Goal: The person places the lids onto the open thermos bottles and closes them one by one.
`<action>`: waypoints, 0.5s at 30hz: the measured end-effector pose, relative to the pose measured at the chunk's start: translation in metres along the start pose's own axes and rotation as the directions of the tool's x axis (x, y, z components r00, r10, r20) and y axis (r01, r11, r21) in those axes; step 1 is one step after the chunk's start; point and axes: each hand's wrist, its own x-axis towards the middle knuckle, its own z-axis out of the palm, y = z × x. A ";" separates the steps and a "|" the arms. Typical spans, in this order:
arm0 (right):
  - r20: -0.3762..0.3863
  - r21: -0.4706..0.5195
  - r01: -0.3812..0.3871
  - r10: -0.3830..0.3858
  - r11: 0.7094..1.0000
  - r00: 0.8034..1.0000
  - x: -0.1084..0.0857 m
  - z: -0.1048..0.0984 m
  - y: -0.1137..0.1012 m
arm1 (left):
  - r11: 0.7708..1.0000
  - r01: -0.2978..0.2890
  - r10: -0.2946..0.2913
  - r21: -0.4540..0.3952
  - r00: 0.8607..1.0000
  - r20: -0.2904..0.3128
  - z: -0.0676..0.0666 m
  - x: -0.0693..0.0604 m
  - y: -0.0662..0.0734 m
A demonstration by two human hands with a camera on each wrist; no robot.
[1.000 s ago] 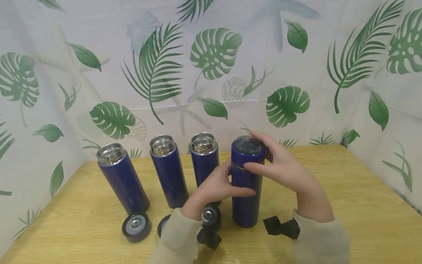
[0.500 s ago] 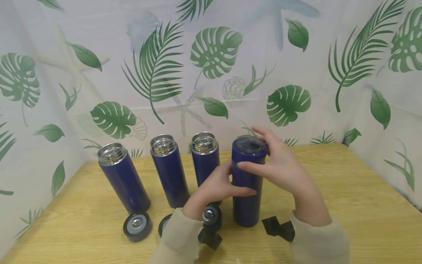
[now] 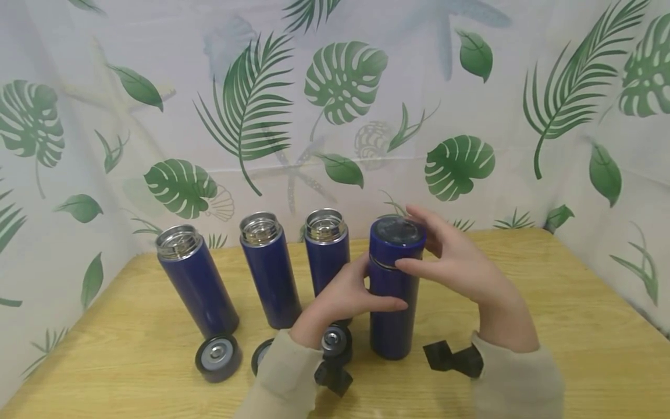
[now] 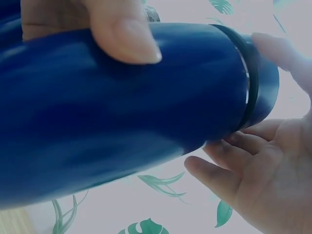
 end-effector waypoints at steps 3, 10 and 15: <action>0.008 0.001 -0.002 0.002 1.000 1.000 0.000 0.000 0.000 | 1.000 0.009 -0.009 0.000 1.000 -0.003 0.000 0.000 -0.001; -0.018 -0.042 -0.048 0.047 0.998 0.999 0.001 0.002 -0.004 | 1.000 0.003 -0.003 0.000 1.000 -0.002 0.000 0.001 -0.001; -0.086 -0.141 -0.187 0.176 0.972 0.981 0.002 0.007 -0.017 | 1.000 0.004 -0.003 0.027 1.000 -0.011 0.000 0.001 -0.001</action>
